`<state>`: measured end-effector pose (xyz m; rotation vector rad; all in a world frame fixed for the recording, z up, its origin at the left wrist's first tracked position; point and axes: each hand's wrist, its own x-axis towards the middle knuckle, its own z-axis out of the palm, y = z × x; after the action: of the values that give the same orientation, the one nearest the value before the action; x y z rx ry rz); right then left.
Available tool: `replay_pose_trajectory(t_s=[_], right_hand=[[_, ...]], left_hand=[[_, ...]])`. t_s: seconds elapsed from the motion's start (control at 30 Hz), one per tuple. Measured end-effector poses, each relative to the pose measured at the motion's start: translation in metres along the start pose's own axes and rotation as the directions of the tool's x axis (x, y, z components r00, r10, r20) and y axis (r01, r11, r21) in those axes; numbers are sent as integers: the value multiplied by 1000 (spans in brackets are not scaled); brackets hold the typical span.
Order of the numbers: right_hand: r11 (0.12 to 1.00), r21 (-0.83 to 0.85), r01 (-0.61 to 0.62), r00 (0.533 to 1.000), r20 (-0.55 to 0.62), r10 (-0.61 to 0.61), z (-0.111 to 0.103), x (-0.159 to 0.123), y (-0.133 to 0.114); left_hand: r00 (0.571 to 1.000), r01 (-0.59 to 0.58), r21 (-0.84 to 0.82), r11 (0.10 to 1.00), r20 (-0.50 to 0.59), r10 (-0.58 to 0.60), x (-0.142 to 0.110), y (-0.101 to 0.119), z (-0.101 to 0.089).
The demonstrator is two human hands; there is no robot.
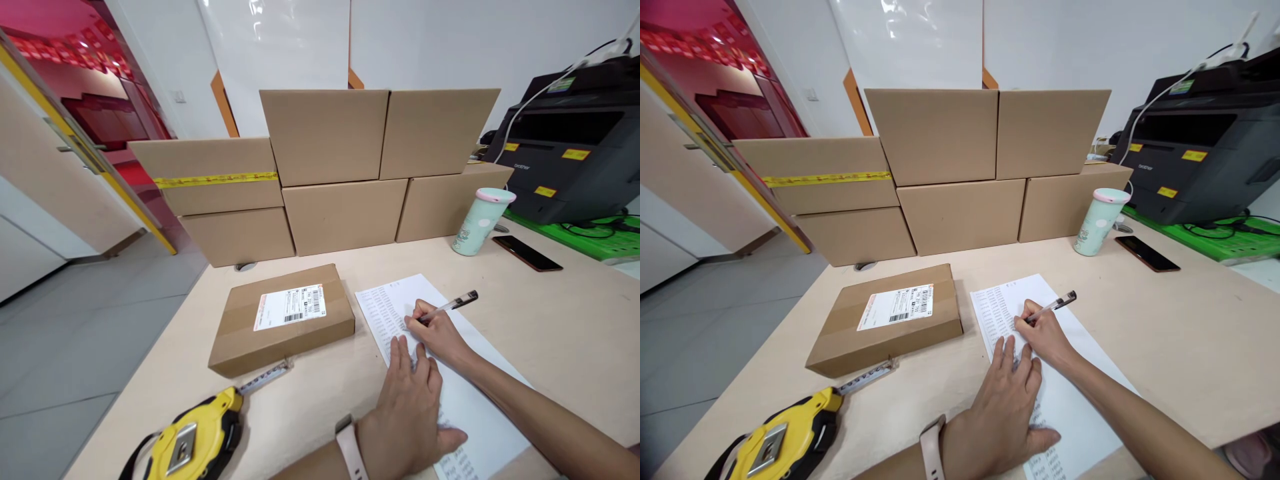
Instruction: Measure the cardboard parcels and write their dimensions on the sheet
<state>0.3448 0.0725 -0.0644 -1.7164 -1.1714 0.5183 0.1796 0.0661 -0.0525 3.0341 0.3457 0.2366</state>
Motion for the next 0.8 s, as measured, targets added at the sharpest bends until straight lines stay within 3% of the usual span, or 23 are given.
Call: replay_pose_trajectory(t_s=[0.37, 0.8], right_hand=[[1000, -14, 2, 1000, -20, -2, 0, 1, 4], [1000, -14, 6, 1000, -19, -6, -1, 0, 4]], left_hand=[[997, 1, 32, 999, -71, 2, -2, 1, 6], [998, -4, 45, 999, -55, 7, -1, 0, 4]])
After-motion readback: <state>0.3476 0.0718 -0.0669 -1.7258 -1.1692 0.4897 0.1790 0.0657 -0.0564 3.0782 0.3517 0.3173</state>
